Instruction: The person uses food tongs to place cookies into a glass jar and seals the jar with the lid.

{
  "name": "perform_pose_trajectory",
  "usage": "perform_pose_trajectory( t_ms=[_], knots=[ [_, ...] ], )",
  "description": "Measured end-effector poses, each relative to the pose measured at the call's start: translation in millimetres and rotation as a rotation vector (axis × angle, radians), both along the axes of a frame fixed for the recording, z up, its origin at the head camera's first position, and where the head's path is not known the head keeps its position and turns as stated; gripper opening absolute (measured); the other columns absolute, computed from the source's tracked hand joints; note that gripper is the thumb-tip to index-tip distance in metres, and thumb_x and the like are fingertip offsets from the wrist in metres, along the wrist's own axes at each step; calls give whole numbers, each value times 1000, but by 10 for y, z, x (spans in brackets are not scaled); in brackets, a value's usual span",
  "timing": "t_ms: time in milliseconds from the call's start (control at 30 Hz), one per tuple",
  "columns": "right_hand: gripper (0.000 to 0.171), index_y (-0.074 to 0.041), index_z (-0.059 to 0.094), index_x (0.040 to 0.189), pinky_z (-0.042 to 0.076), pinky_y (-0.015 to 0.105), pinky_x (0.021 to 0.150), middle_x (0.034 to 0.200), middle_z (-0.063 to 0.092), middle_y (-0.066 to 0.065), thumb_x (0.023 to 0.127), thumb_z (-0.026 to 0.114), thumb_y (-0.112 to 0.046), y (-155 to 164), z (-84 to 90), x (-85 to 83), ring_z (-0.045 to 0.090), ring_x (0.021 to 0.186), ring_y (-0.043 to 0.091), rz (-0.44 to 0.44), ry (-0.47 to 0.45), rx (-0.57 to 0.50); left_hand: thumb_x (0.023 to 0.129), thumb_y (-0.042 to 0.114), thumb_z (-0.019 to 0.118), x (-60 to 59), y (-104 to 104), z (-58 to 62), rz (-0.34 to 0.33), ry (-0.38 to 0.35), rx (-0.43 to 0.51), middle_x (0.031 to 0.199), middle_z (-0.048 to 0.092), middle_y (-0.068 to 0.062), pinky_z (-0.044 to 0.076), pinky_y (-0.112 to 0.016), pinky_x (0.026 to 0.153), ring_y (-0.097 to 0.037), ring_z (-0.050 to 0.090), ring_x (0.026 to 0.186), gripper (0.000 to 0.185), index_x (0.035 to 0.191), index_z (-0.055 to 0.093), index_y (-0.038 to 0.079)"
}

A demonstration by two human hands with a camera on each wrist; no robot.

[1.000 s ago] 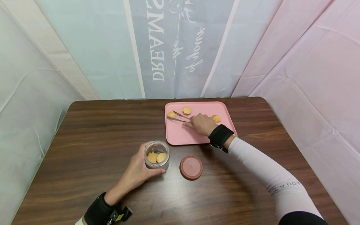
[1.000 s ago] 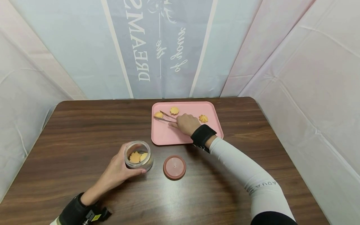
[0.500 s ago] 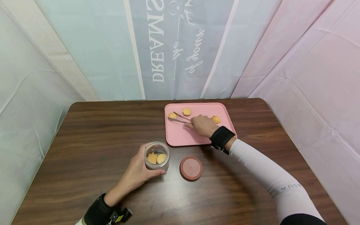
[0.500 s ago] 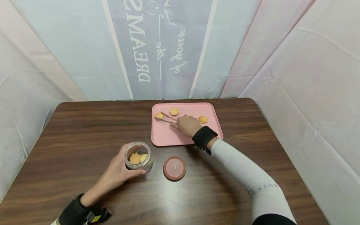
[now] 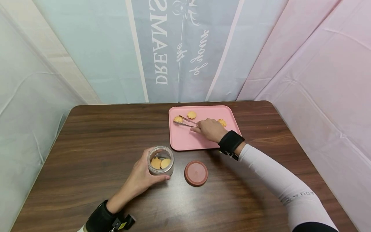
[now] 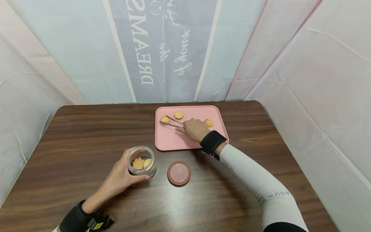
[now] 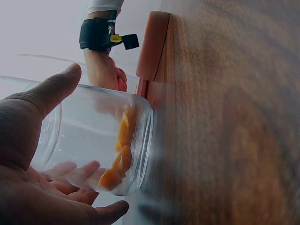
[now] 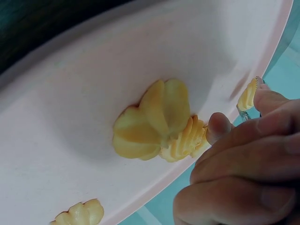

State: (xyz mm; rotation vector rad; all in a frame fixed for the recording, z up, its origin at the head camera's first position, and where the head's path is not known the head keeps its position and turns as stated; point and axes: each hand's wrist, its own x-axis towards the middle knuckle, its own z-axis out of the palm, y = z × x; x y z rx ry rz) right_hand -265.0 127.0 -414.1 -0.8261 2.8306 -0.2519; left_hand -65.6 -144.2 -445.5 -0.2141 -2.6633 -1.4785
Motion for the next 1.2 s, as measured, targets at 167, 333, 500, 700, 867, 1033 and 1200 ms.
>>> perform_pose_trajectory(
  t_ms=[167, 333, 500, 700, 867, 1033, 1200],
  knots=[
    [50, -13, 54, 70, 43, 37, 58, 60, 41, -4, 107, 62, -46, 20, 8, 19, 53, 59, 20, 41, 55, -14, 62, 26, 105, 0, 4, 0, -6, 4, -2, 137, 66, -15, 50, -57, 102, -33, 64, 125, 101, 144, 48, 6],
    [49, -12, 54, 72, 42, 37, 57, 60, 41, -3, 106, 63, -45, 24, 37, 53, 52, 59, 20, 49, 78, -9, 62, 25, 105, -3, 4, 5, -7, 9, -6, 137, 66, -16, 50, -57, 102, -34, 64, 125, 101, 144, 49, 6],
    [50, -12, 53, 72, 38, 35, 55, 61, 39, -3, 106, 63, -47, 19, 65, 91, 50, 59, 20, 35, 73, 5, 62, 25, 105, 0, 5, 5, -6, -2, 5, 138, 65, -15, 49, -57, 103, -34, 64, 126, 101, 143, 49, 6],
    [50, -14, 53, 71, 38, 35, 53, 59, 43, -2, 105, 63, -49, 31, 87, 132, 53, 58, 20, 36, 85, 16, 62, 25, 105, 3, 3, -8, -6, 4, 2, 138, 66, -16, 49, -57, 103, -34, 64, 126, 101, 144, 48, 6],
    [50, -13, 53, 71, 38, 35, 52, 59, 43, -2, 106, 62, -48, 42, 124, 154, 53, 58, 21, 28, 75, 15, 63, 25, 105, 3, 2, -12, -3, -3, 3, 137, 66, -17, 49, -57, 103, -34, 64, 125, 101, 144, 48, 6],
    [51, -13, 55, 70, 38, 35, 50, 58, 45, 0, 105, 63, -49, 57, 155, 166, 54, 57, 22, 27, 77, 4, 63, 25, 105, 2, 0, -12, -5, -1, -1, 137, 65, -16, 50, -57, 102, -34, 64, 125, 101, 144, 48, 5],
    [50, -13, 56, 70, 40, 34, 51, 57, 47, 0, 104, 64, -50, 72, 139, 184, 57, 57, 21, 33, 96, 17, 64, 26, 105, -2, 0, -9, -10, 5, 0, 137, 65, -16, 50, -57, 102, -34, 64, 124, 101, 144, 48, 6]
  ],
)
